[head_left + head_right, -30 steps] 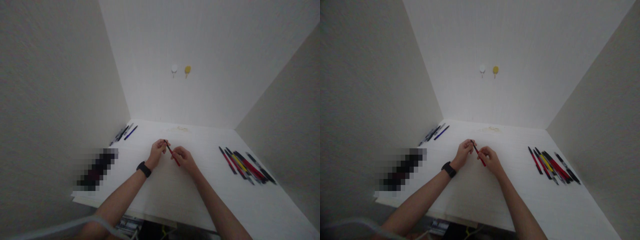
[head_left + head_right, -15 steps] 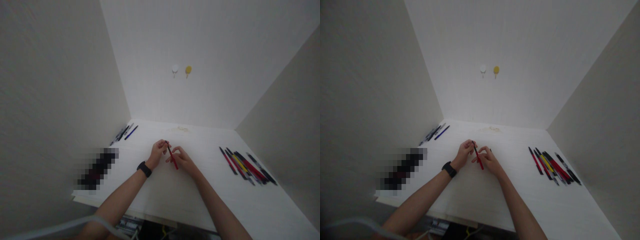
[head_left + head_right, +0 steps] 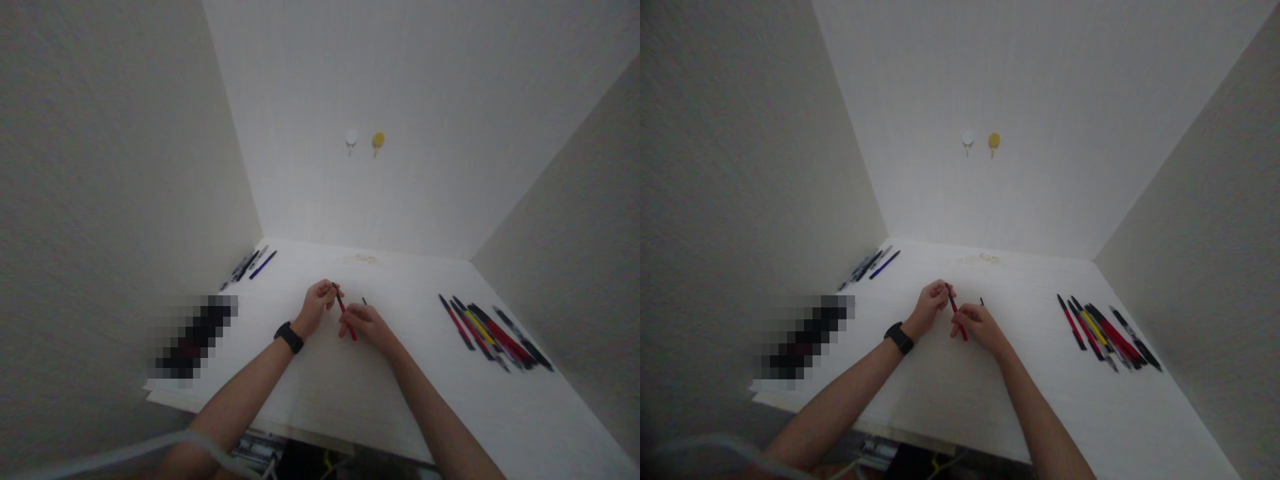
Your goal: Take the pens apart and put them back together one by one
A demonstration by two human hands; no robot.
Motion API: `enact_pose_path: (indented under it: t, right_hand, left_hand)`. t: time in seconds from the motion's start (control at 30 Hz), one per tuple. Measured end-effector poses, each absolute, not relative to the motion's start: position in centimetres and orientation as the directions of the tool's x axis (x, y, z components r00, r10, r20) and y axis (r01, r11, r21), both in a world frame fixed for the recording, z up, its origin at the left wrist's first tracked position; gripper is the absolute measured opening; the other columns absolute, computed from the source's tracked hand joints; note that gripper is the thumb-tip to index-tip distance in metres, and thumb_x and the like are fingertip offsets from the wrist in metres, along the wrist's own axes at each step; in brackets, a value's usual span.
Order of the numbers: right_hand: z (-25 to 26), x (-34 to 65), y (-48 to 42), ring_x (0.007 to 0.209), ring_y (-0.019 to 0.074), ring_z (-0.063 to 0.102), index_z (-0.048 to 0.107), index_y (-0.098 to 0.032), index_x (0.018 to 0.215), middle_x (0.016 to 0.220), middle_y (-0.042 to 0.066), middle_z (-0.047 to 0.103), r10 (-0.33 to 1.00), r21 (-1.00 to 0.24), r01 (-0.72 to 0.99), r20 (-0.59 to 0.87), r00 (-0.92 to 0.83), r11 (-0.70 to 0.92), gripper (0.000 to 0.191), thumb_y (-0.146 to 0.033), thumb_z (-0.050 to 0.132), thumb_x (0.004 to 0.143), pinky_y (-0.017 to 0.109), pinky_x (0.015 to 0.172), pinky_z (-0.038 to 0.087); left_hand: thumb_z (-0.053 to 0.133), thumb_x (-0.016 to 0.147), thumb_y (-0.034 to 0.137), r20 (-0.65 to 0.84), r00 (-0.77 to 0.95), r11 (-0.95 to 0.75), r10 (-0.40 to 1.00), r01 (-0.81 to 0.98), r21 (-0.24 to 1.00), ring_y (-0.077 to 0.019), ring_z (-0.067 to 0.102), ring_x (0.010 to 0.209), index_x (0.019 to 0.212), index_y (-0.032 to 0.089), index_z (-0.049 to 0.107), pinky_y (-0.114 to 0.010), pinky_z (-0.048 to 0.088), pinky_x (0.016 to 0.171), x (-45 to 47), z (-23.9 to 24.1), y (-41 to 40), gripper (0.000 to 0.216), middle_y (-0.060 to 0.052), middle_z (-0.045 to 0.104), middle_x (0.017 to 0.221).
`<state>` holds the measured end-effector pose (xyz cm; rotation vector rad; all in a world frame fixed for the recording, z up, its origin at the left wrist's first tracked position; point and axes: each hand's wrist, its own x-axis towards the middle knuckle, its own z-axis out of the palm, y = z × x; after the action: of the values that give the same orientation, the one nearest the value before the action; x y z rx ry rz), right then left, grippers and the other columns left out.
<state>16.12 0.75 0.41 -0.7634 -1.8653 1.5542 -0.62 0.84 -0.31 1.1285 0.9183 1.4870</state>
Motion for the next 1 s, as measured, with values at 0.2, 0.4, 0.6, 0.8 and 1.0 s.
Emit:
enact_pose_path:
  t: [0.2, 0.4, 0.6, 0.8, 1.0]
  right_hand:
    - [0.14, 16.12, 0.78, 0.054, 0.012, 0.056, 0.067, -0.014, 0.088, 0.072, 0.007, 0.071, 0.734, -0.975, 0.084, 0.097, -0.672, 0.205, 0.048, -0.057, 0.046, 0.089, 0.025, 0.053, 0.045]
    - [-0.18, 16.08, 0.83, 0.05, 0.0107, 0.053, 0.053, -0.018, 0.07, 0.062, 0.002, 0.066, 0.808, -0.976, 0.118, 0.08, -0.584, 0.183, 0.036, -0.051, 0.065, 0.078, 0.022, 0.047, 0.042]
    - [0.04, 16.17, 0.7, 0.05, 0.011, 0.053, 0.06, -0.017, 0.071, 0.065, 0.005, 0.069, 0.757, -0.969, 0.109, 0.099, -0.646, 0.22, 0.036, -0.049, 0.053, 0.087, 0.024, 0.05, 0.043]
    - [-0.5, 16.07, 0.78, 0.054, 0.0131, 0.057, 0.065, -0.016, 0.085, 0.067, 0.005, 0.07, 0.739, -0.952, 0.121, 0.134, -0.661, 0.28, 0.041, -0.051, 0.044, 0.092, 0.026, 0.056, 0.045]
    - [0.28, 16.08, 0.66, 0.059, 0.0141, 0.058, 0.059, -0.019, 0.071, 0.062, 0.001, 0.066, 0.797, -0.833, 0.299, 0.247, -0.552, 0.465, 0.026, -0.042, 0.06, 0.085, 0.025, 0.061, 0.042]
  left_hand:
    - [0.07, 0.075, 0.045, 0.184, -0.064, -0.194, 0.981, -0.29, 0.937, -0.0029, 0.032, 0.045, 0.078, 0.014, 0.056, -0.021, 0.02, 0.043, -0.7, -0.5, 0.99, 0.034, -0.002, 0.064, 0.073]
    - [0.071, 0.074, 0.045, 0.167, -0.091, -0.186, 0.982, -0.291, 0.938, -0.003, 0.029, 0.045, 0.071, 0.015, 0.049, -0.02, 0.019, 0.044, -0.67, -0.31, 0.97, 0.037, -0.001, 0.063, 0.068]
    - [0.073, 0.072, 0.047, 0.159, -0.02, -0.156, 0.987, -0.35, 0.924, -0.0026, 0.028, 0.045, 0.076, 0.016, 0.048, -0.02, 0.017, 0.042, -0.46, -0.36, 0.99, 0.04, -0.001, 0.062, 0.072]
    - [0.071, 0.074, 0.048, 0.195, 0.011, -0.177, 0.981, -0.375, 0.91, -0.0027, 0.031, 0.046, 0.078, 0.016, 0.049, -0.02, 0.019, 0.044, -0.5, -0.19, 0.83, 0.039, 0.0, 0.059, 0.071]
    - [0.073, 0.072, 0.043, 0.163, -0.059, -0.174, 0.985, -0.341, 0.924, -0.0033, 0.033, 0.048, 0.076, 0.017, 0.045, -0.019, 0.022, 0.047, -0.59, -0.02, 0.74, 0.039, 0.0, 0.061, 0.072]
